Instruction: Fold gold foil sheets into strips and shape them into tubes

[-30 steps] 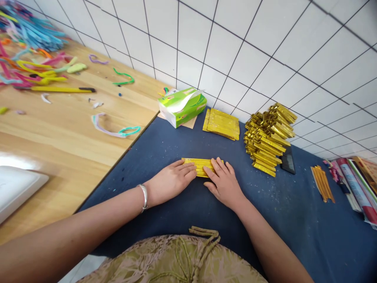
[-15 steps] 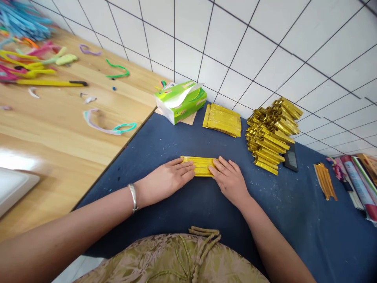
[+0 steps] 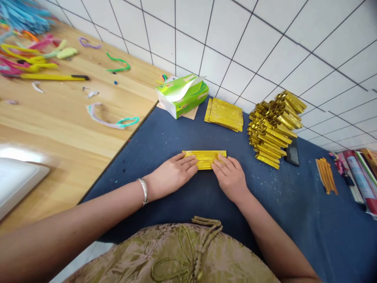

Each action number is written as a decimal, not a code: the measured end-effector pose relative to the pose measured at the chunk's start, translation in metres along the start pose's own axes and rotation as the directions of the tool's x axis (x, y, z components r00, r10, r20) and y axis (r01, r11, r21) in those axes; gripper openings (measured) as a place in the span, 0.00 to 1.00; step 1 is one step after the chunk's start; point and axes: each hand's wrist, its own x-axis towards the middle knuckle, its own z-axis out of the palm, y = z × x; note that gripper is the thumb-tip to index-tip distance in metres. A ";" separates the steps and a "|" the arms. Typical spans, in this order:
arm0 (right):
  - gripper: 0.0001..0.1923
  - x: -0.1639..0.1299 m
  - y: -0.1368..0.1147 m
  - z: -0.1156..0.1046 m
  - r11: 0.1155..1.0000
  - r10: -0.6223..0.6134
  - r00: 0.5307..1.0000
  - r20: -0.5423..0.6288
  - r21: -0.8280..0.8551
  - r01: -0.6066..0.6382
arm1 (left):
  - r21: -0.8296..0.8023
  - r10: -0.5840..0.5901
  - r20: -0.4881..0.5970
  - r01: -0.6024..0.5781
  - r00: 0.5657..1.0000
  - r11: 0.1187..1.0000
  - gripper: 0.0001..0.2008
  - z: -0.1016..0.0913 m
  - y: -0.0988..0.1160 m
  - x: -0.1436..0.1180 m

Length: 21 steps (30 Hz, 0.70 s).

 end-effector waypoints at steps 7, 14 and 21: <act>0.12 -0.015 0.021 -0.004 0.997 0.063 0.997 0.032 -0.039 -0.062 | 0.012 -0.019 0.024 0.019 1.000 1.000 0.13 0.001 0.002 0.000; 0.13 -0.022 0.040 -0.005 0.992 0.120 0.990 0.077 -0.046 -0.117 | 0.047 -0.043 0.031 0.041 0.999 0.998 0.14 0.005 0.007 -0.002; 0.15 -0.020 0.044 -0.008 0.907 0.409 0.907 -0.104 0.153 -0.392 | 0.073 -0.076 -0.010 0.077 0.997 0.994 0.13 0.003 0.020 0.001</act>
